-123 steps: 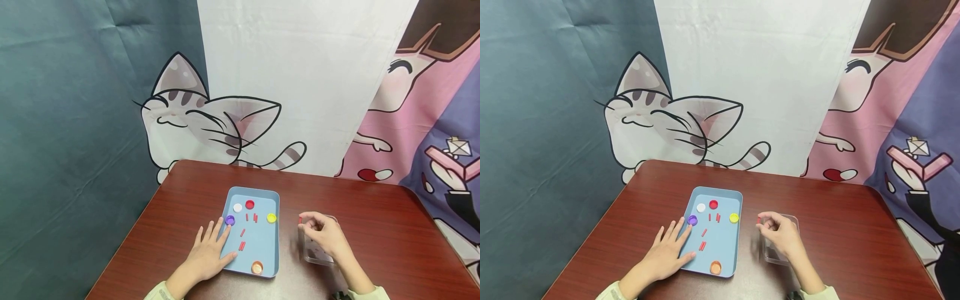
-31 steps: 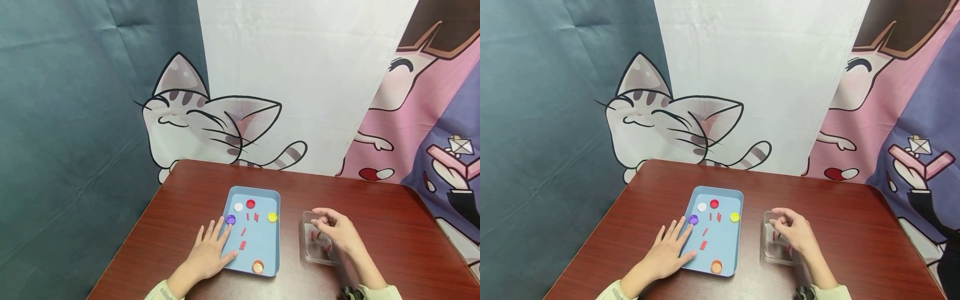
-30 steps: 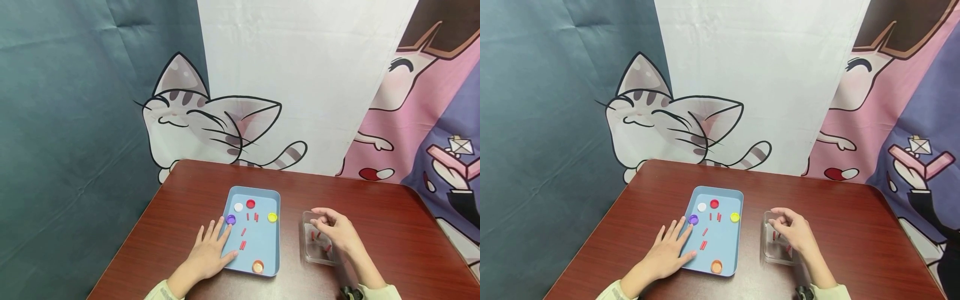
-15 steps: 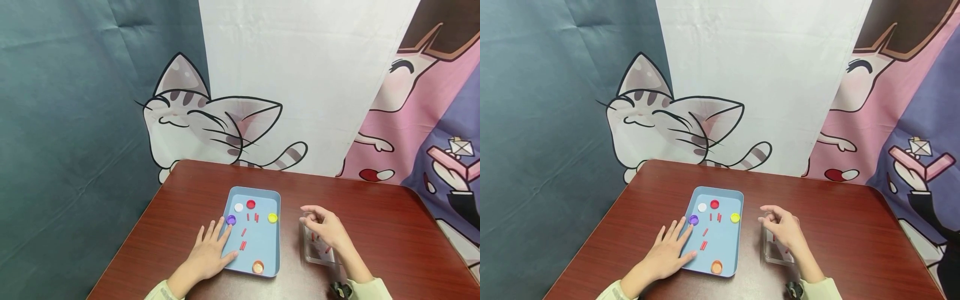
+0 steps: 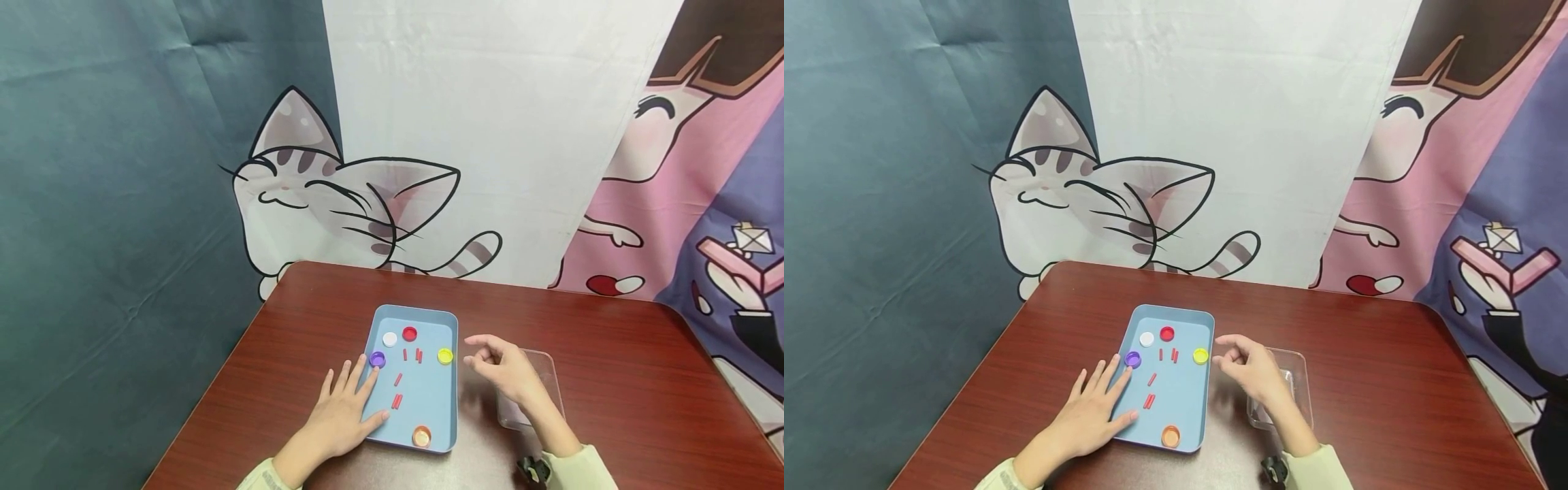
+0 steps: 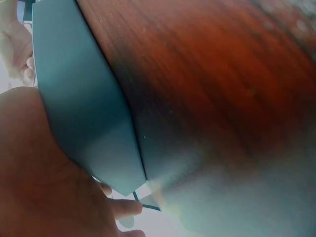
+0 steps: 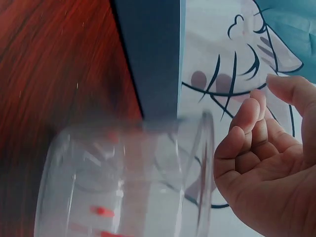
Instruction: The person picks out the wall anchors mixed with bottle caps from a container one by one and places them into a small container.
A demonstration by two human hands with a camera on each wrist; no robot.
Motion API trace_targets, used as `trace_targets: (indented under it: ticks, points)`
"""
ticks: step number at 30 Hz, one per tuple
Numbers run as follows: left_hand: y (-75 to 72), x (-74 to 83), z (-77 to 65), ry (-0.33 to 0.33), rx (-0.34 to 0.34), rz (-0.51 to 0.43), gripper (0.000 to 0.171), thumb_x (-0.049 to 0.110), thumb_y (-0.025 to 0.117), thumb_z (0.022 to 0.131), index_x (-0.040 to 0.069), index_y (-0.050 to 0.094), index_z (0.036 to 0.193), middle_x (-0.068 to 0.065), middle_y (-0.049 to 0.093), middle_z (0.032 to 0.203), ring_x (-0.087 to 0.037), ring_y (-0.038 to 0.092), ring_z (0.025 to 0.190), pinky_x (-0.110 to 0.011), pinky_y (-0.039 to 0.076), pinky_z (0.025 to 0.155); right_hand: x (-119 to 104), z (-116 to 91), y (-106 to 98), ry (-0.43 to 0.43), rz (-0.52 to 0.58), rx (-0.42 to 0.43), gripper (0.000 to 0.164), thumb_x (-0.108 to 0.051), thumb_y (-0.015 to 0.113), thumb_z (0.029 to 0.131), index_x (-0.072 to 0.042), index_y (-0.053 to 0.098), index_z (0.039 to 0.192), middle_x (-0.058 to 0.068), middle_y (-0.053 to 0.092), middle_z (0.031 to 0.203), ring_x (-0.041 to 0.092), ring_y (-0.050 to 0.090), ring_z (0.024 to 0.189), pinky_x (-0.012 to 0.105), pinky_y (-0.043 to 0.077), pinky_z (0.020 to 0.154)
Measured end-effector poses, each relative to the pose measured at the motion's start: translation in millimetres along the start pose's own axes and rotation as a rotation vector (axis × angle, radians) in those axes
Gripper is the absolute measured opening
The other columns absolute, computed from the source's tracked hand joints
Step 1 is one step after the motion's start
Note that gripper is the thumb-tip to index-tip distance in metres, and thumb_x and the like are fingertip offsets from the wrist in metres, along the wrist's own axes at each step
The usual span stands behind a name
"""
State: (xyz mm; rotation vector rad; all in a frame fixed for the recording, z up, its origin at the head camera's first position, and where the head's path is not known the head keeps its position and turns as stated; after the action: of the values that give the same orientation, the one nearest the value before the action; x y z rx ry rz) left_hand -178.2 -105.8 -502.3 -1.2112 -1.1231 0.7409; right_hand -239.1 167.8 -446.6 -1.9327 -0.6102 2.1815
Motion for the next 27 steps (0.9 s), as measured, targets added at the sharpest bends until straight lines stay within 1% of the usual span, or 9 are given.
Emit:
trace_targets:
  ticks: [5, 9, 12, 15, 18, 22, 27]
  points:
    - [0.4, 0.0, 0.1, 0.002, 0.001, -0.003, 0.080, 0.066, 0.047, 0.098, 0.016, 0.036, 0.159, -0.014, 0.018, 0.168, -0.044, 0.020, 0.152, -0.068, 0.014, 0.118, -2.4, 1.5, 14.3, 0.015, -0.008, -0.010, 0.029, -0.003, 0.073, 0.086, -0.004, 0.070, 0.115, 0.002, 0.062, 0.075, 0.009, 0.055, 0.067, 0.020, 0.046, 0.060]
    - [0.9, -0.5, 0.8, 0.000, -0.002, -0.004, 0.080, 0.067, 0.046, 0.098, 0.016, 0.036, 0.159, -0.013, 0.017, 0.169, -0.044, 0.019, 0.152, -0.068, 0.014, 0.118, -7.1, 1.5, 24.2, 0.015, -0.026, -0.009, 0.028, -0.008, 0.077, 0.085, -0.006, 0.072, 0.112, 0.000, 0.061, 0.074, 0.009, 0.054, 0.066, 0.020, 0.045, 0.059]
    - [0.7, -0.9, 1.0, -0.001, -0.002, -0.008, 0.080, 0.066, 0.047, 0.098, 0.016, 0.036, 0.159, -0.013, 0.017, 0.169, -0.044, 0.019, 0.152, -0.068, 0.013, 0.118, -10.1, 1.2, 32.7, -0.003, -0.031, -0.015, 0.027, -0.008, 0.079, 0.084, -0.006, 0.073, 0.110, -0.001, 0.060, 0.073, 0.008, 0.054, 0.065, 0.019, 0.044, 0.058]
    - [0.6, -0.6, 1.0, 0.001, 0.000, -0.009, 0.080, 0.066, 0.047, 0.097, 0.016, 0.036, 0.158, -0.014, 0.018, 0.169, -0.044, 0.019, 0.152, -0.068, 0.014, 0.118, -10.8, 0.3, 41.8, -0.023, -0.023, -0.017, 0.026, -0.005, 0.078, 0.083, -0.004, 0.073, 0.109, -0.002, 0.060, 0.073, 0.006, 0.054, 0.064, 0.018, 0.045, 0.058]
    - [1.2, -1.0, 1.0, 0.002, 0.000, -0.008, 0.080, 0.067, 0.047, 0.097, 0.016, 0.036, 0.159, -0.014, 0.018, 0.169, -0.044, 0.019, 0.152, -0.068, 0.014, 0.118, -10.7, -1.1, 51.2, -0.039, -0.036, -0.015, 0.026, -0.006, 0.078, 0.082, -0.003, 0.073, 0.108, -0.003, 0.061, 0.073, 0.005, 0.054, 0.064, 0.018, 0.046, 0.059]
    - [2.8, -2.0, 1.1, 0.001, -0.001, -0.008, 0.080, 0.067, 0.046, 0.097, 0.016, 0.036, 0.159, -0.014, 0.017, 0.169, -0.044, 0.019, 0.152, -0.068, 0.014, 0.118, -10.2, -3.7, 64.5, -0.047, -0.097, -0.019, 0.028, -0.012, 0.082, 0.082, -0.006, 0.074, 0.108, -0.008, 0.062, 0.072, 0.003, 0.055, 0.064, 0.018, 0.046, 0.060]
    - [2.8, -2.2, 0.9, 0.000, 0.000, -0.009, 0.081, 0.067, 0.047, 0.097, 0.016, 0.036, 0.159, -0.014, 0.017, 0.169, -0.044, 0.019, 0.152, -0.068, 0.014, 0.118, -12.5, -6.4, 82.8, -0.063, -0.159, -0.050, 0.031, -0.019, 0.083, 0.083, -0.007, 0.074, 0.109, -0.012, 0.060, 0.070, 0.001, 0.054, 0.063, 0.019, 0.046, 0.058]
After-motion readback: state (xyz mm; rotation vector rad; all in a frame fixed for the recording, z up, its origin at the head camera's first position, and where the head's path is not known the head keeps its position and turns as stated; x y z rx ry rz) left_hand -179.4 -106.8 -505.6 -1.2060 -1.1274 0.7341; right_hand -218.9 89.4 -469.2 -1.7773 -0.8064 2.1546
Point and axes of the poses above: each hand's wrist, its own z-axis towards the middle knuckle, its own y-axis out of the palm, x = y × z, the point moved 10 cm from there along z, towards the middle knuckle
